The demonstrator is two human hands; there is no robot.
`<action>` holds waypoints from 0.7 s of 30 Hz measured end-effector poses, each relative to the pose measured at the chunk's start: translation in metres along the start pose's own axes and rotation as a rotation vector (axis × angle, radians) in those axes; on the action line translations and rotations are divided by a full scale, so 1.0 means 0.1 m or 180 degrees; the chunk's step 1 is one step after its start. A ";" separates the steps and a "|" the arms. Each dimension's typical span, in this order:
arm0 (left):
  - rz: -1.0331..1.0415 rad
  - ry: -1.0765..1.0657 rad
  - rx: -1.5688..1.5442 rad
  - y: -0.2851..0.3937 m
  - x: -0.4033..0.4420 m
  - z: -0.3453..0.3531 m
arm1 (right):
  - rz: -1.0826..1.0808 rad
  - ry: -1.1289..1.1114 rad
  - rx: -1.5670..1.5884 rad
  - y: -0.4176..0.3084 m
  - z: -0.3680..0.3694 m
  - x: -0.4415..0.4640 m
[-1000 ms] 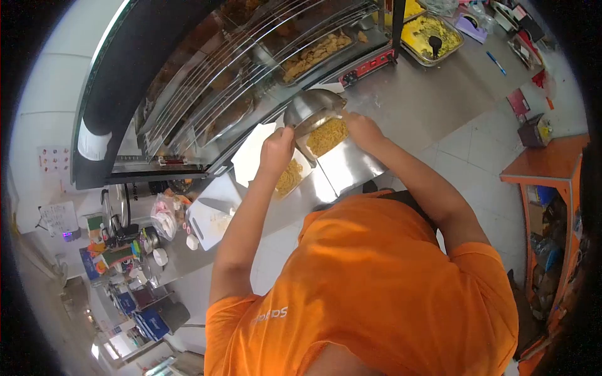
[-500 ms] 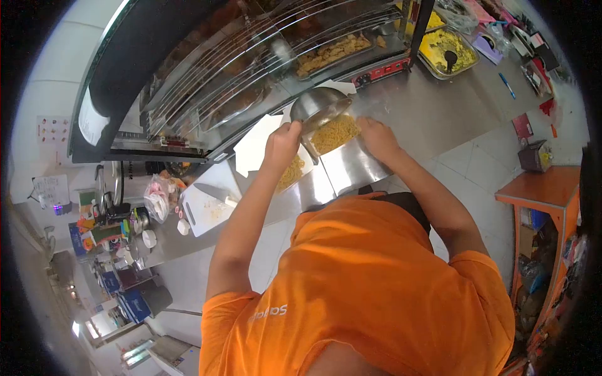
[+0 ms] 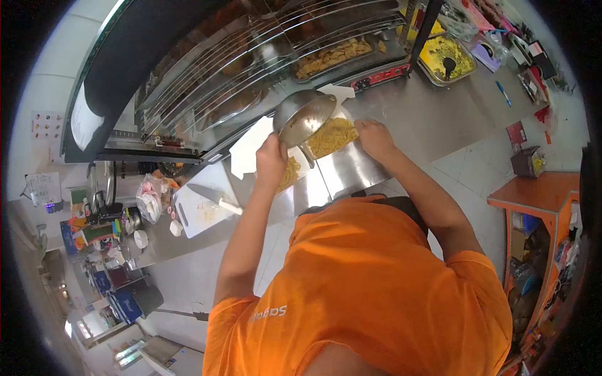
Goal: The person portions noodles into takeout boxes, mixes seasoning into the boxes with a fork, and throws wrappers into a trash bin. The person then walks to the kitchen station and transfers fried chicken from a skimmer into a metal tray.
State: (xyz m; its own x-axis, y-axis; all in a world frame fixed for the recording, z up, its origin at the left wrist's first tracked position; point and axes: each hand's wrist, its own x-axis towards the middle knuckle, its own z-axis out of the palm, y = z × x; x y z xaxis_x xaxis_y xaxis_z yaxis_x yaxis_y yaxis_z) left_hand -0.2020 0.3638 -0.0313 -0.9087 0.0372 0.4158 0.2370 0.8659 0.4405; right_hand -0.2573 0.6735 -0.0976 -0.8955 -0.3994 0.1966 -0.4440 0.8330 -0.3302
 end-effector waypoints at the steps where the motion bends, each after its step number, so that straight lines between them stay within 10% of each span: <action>1: -0.0285 0.0142 -0.0043 -0.01 -0.12 0.00 | 0.0074 0.0052 -0.0055 -0.03 -0.08 0.01; 14: -0.2632 0.2247 -0.1717 0.28 -1.16 -0.79 | 0.1028 -0.0589 0.0347 -0.02 0.07 0.19; 21: -0.2888 0.2269 -0.1957 0.24 -1.48 -0.90 | 0.0599 -0.0554 -0.0584 -0.17 -0.40 0.37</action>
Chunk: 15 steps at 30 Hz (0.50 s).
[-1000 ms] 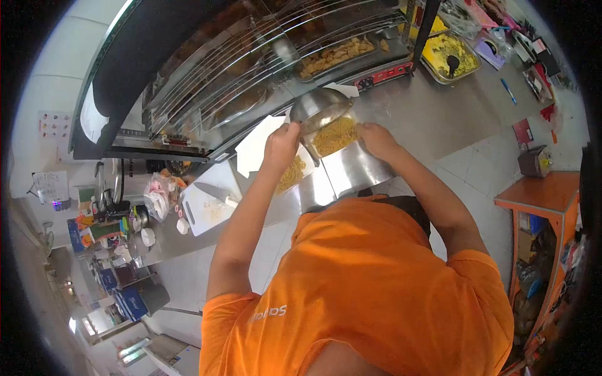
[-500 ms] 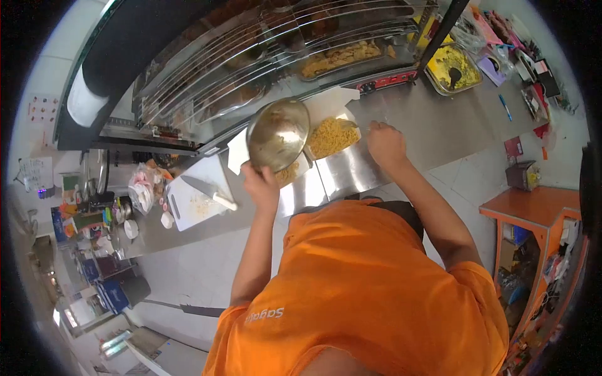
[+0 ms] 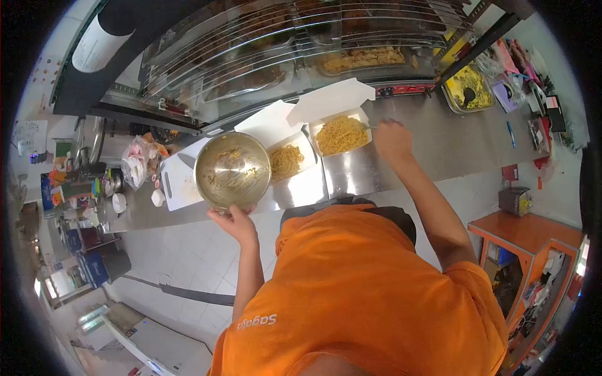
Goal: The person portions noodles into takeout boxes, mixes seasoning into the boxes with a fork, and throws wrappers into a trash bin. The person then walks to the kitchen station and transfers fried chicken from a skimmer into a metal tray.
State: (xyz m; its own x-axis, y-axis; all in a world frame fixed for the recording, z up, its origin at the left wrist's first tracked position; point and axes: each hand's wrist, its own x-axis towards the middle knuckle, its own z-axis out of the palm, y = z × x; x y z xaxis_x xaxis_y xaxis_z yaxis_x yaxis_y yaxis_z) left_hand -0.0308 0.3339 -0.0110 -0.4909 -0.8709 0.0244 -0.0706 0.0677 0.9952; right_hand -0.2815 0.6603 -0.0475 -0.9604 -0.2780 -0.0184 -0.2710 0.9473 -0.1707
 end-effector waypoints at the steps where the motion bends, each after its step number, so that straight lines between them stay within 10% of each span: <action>1: -0.0059 0.0007 -0.0034 -0.01 -0.01 0.01 | -0.0016 -0.0031 0.0033 -0.02 0.14 0.03; 15: -0.0519 0.0093 -0.0231 -0.07 -0.03 0.05 | 0.0478 -0.0114 0.1418 0.31 -0.28 0.06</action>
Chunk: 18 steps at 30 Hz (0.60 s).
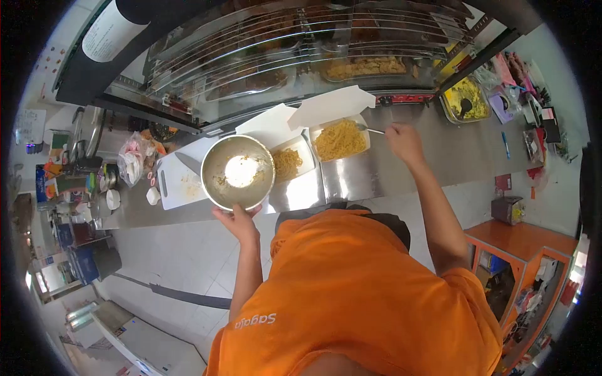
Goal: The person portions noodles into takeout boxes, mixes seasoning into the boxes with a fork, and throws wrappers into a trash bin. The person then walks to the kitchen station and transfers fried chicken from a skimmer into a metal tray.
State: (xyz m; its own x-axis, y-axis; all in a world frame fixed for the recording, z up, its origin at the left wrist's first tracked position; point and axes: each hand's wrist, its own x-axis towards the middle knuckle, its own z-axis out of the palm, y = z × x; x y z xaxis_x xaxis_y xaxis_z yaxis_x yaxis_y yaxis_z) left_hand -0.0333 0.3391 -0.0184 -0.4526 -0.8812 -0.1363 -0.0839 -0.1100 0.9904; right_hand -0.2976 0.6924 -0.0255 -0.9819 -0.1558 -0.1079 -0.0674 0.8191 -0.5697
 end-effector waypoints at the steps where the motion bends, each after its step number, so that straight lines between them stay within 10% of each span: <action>1: -0.0011 0.0022 -0.0027 0.02 0.00 0.02 | -0.0067 0.0080 0.0028 -0.06 -0.11 -0.02; 18: -0.0364 0.0261 -0.0289 0.43 0.22 -0.17 | -0.0524 0.0712 0.0295 -0.96 -1.55 -0.20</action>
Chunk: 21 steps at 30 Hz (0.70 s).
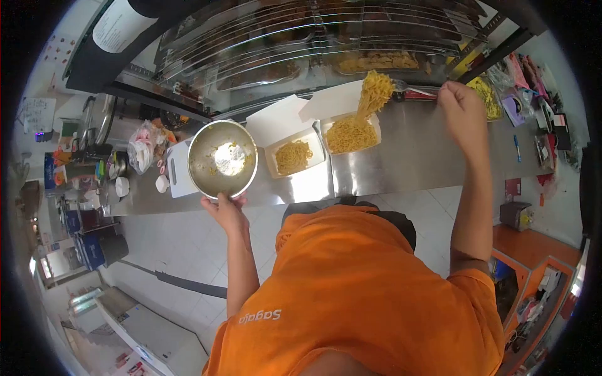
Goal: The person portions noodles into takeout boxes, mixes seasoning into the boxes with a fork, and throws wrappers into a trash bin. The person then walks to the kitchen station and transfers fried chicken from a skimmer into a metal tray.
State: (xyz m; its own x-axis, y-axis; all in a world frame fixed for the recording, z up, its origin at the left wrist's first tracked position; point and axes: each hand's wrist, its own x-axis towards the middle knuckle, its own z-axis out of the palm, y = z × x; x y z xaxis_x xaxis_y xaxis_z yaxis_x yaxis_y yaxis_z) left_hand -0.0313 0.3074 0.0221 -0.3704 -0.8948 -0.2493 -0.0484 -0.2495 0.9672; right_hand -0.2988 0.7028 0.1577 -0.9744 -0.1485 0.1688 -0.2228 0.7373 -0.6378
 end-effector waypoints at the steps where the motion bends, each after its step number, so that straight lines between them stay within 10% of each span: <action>1: -0.0036 -0.0033 0.0064 0.02 -0.02 0.00 | -0.0096 -0.0004 0.0173 -0.02 -0.05 0.02; 9: -0.0051 0.0018 -0.0020 -0.15 -0.07 -0.02 | -0.0908 -0.0037 -0.0792 -0.14 0.22 -0.15; 13: -0.0148 -0.0103 0.0093 -0.22 -0.12 0.01 | -0.0991 -0.1217 -0.2040 0.37 1.28 -0.36; 21: -0.0143 -0.0246 0.0092 -0.28 -0.20 0.04 | -0.1369 -0.0309 -0.1853 -0.02 0.84 -0.39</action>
State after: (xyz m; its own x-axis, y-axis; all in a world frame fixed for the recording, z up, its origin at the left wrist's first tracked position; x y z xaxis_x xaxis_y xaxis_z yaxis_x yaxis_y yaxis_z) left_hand -0.0264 0.3341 0.0008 -0.4376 -0.8514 -0.2892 -0.0930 -0.2770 0.9563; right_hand -0.2626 0.6514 0.0891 -0.8085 -0.5417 0.2299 -0.5609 0.8276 -0.0225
